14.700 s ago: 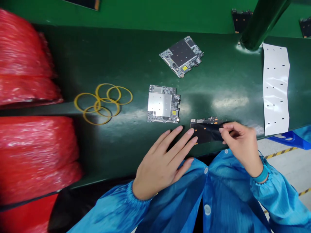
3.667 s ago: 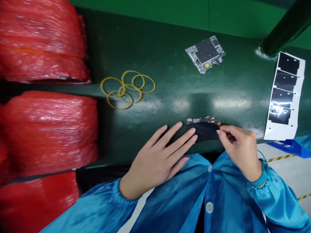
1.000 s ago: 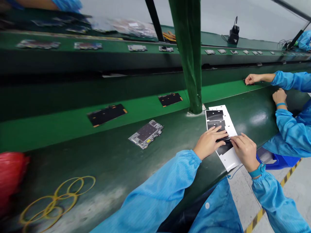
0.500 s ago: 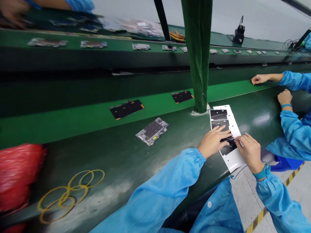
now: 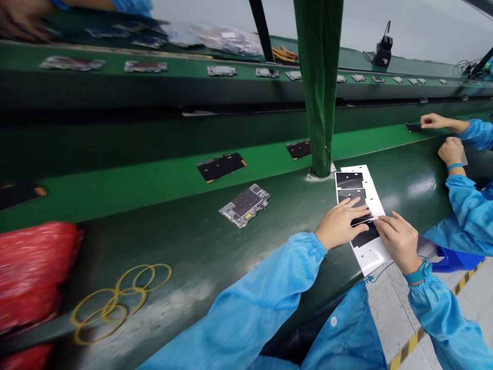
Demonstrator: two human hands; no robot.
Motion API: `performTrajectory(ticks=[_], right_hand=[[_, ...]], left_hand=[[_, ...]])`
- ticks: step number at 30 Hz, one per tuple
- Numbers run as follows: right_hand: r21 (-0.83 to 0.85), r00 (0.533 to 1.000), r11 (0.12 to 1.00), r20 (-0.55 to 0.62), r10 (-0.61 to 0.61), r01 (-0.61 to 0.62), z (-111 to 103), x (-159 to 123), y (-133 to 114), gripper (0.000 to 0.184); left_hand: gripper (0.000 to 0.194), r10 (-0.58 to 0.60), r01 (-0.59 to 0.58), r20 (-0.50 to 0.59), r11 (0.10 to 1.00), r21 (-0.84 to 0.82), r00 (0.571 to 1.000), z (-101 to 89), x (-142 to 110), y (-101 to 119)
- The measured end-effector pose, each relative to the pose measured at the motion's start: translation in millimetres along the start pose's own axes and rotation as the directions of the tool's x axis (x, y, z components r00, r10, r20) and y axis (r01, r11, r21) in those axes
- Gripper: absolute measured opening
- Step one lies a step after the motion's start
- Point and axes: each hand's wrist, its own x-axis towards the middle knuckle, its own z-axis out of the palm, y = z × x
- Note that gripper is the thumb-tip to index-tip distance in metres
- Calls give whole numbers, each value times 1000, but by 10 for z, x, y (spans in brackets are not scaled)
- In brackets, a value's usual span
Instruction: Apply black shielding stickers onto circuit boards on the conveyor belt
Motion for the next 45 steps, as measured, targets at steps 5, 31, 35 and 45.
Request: performTrajectory(ticks=[5, 31, 35, 45], right_hand=[[51, 991, 989, 1, -137, 137, -237, -123, -94, 17], [554, 912, 759, 1, 409, -341, 19, 146, -1077, 27], [549, 886, 740, 2, 463, -388, -8, 129, -1040, 33], [627, 649, 272, 510, 564, -730, 131, 35, -1214, 39]], left_hand=[[50, -8, 10, 72, 1000, -23, 997, -80, -13, 22], [39, -311, 312, -233, 950, -36, 921, -814, -1319, 79], [48, -359, 544, -477, 767, 339, 802, -1027, -1431, -444], [31, -377, 516, -458, 826, 228, 805, -1203, -1913, -241]])
